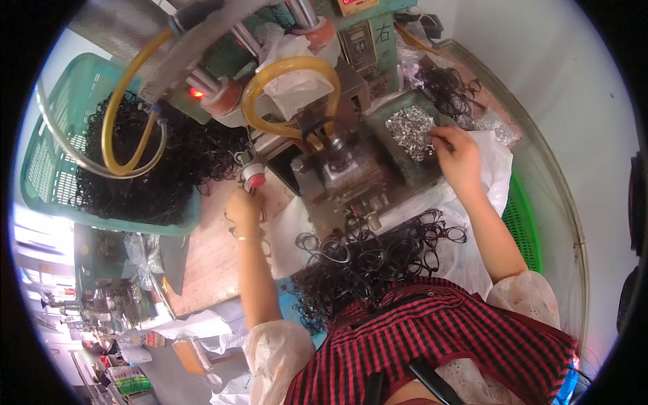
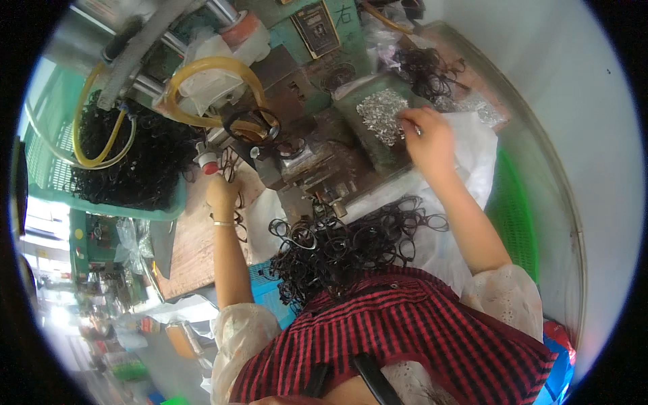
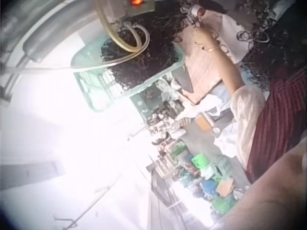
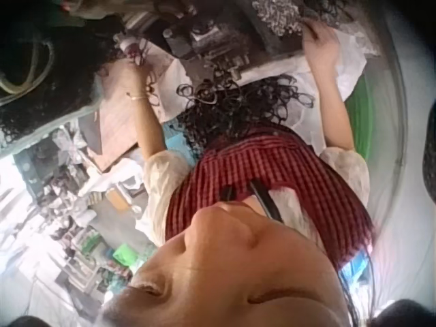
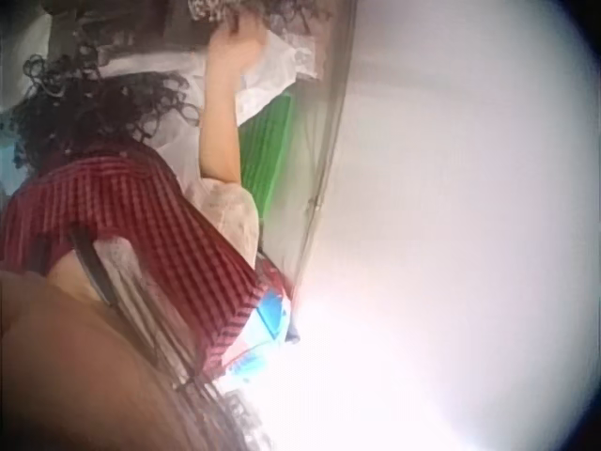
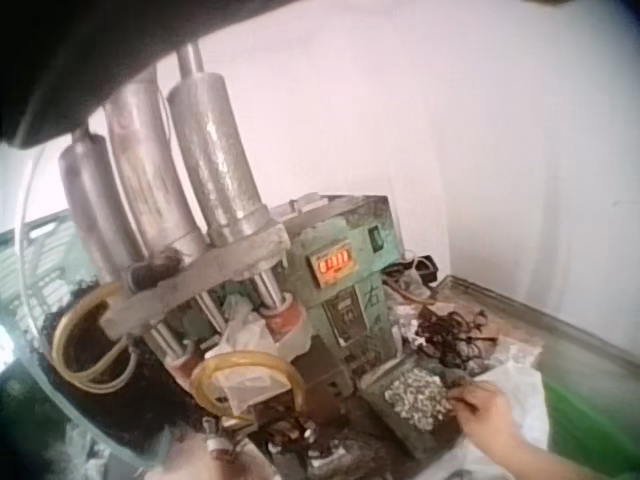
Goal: The person repeatedly picks up black elastic hair ties and small silver metal pieces, places them into a machine, and removes the assembled hair accessories. The person works continuously at a workstation with bins of materials and finished items.
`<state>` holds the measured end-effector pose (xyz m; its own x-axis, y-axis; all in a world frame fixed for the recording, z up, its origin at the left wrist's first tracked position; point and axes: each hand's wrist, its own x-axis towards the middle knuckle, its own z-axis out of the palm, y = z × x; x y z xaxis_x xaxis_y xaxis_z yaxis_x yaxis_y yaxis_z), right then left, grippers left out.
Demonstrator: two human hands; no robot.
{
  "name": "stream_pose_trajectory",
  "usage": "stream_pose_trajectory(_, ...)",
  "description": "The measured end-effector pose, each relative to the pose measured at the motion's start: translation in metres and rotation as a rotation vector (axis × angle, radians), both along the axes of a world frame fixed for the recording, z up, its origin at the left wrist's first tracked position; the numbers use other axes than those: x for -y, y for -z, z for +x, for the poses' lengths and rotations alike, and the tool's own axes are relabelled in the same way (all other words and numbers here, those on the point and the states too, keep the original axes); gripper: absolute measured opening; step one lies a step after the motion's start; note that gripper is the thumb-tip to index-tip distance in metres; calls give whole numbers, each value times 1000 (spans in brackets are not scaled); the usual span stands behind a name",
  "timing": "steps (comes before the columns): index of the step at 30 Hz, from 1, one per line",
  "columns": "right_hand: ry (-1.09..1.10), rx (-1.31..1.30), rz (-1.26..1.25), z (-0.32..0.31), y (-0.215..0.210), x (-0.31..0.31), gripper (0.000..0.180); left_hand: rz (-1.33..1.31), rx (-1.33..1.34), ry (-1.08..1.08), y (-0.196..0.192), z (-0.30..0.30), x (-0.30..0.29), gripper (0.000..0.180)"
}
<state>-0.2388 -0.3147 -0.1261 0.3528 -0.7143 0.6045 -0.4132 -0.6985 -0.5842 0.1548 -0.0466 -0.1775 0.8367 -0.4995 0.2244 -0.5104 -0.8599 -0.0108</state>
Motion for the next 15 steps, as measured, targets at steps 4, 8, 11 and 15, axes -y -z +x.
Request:
stream_pose_trajectory(4, 63, 53, 130, -48, 1, -13, 14, -80, -166, 154, -27, -21, -38, 35)
stream_pose_trajectory(8, -86, 97, 266, -45, -27, -37, 14, -731, -927, 41, -83, -54, -46, 18)
stream_pose_trajectory(11, -417, 137, 325, 0, -66, -54, 15, -1022, -1026, 149, -102, -65, -44, 16)
stream_pose_trajectory(15, -560, 365, 394, 73, -60, -55, 31, -1246, -1006, 188, -98, -59, -31, 11)
